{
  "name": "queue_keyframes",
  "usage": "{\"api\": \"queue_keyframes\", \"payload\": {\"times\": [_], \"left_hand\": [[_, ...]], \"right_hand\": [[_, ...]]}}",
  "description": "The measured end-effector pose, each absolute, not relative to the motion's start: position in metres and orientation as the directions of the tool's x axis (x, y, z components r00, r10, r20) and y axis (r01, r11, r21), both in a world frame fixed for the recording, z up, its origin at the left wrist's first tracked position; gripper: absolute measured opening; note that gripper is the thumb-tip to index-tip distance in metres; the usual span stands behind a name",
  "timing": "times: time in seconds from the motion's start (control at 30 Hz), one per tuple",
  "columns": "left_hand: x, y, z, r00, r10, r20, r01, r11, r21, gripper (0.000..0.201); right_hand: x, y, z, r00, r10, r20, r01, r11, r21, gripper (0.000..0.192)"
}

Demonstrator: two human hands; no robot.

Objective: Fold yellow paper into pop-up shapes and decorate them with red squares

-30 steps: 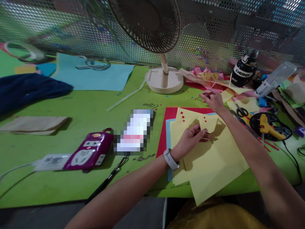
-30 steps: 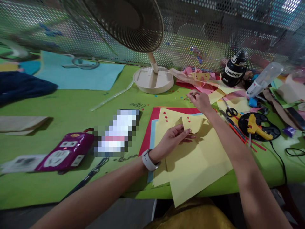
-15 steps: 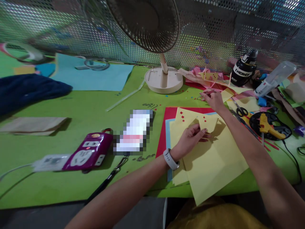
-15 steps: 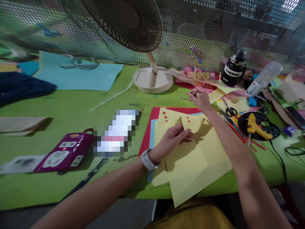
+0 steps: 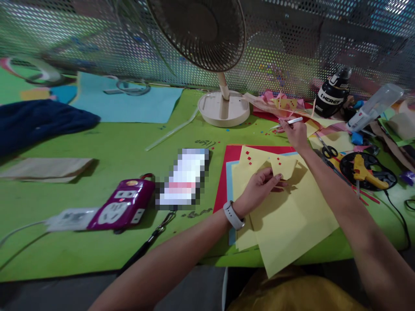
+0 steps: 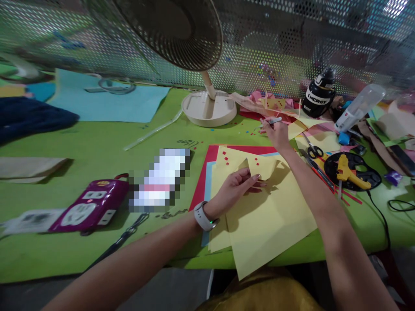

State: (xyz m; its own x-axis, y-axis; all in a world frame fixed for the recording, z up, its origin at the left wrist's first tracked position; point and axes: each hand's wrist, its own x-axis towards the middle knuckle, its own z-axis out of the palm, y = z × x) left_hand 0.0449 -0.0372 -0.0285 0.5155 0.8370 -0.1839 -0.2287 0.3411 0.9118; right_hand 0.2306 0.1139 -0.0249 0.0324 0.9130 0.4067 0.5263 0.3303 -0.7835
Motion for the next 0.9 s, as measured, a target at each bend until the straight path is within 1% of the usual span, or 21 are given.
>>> {"api": "queue_keyframes", "payload": {"times": [0.1, 0.17, 0.27, 0.4, 0.47, 0.53, 0.9], "left_hand": [[0.046, -0.036, -0.03, 0.522, 0.834, -0.177, -0.242, 0.344, 0.907, 0.035], [0.047, -0.036, -0.031, 0.516, 0.838, -0.177, -0.255, 0.347, 0.902, 0.034], [0.048, -0.035, -0.031, 0.508, 0.844, -0.171, -0.267, 0.343, 0.901, 0.036], [0.048, -0.034, -0.03, 0.527, 0.835, -0.155, -0.263, 0.334, 0.905, 0.038], [0.048, -0.034, -0.03, 0.535, 0.831, -0.155, -0.258, 0.336, 0.906, 0.037], [0.048, -0.034, -0.031, 0.539, 0.828, -0.156, -0.258, 0.338, 0.905, 0.036], [0.047, -0.034, -0.031, 0.539, 0.829, -0.149, -0.249, 0.326, 0.912, 0.037]], "right_hand": [[0.233, 0.116, -0.018, 0.081, 0.902, 0.423, 0.461, 0.343, -0.819, 0.056], [0.234, 0.115, -0.014, 0.09, 0.884, 0.459, 0.481, 0.365, -0.797, 0.058], [0.234, 0.111, -0.013, 0.041, 0.876, 0.481, 0.597, 0.365, -0.714, 0.056], [0.231, 0.106, -0.02, -0.067, 0.874, 0.481, 0.754, 0.36, -0.549, 0.047], [0.23, 0.106, -0.023, -0.107, 0.859, 0.5, 0.796, 0.376, -0.475, 0.045], [0.229, 0.106, -0.026, -0.127, 0.85, 0.511, 0.814, 0.384, -0.435, 0.044], [0.23, 0.107, -0.029, -0.154, 0.867, 0.474, 0.767, 0.407, -0.495, 0.036]]}}
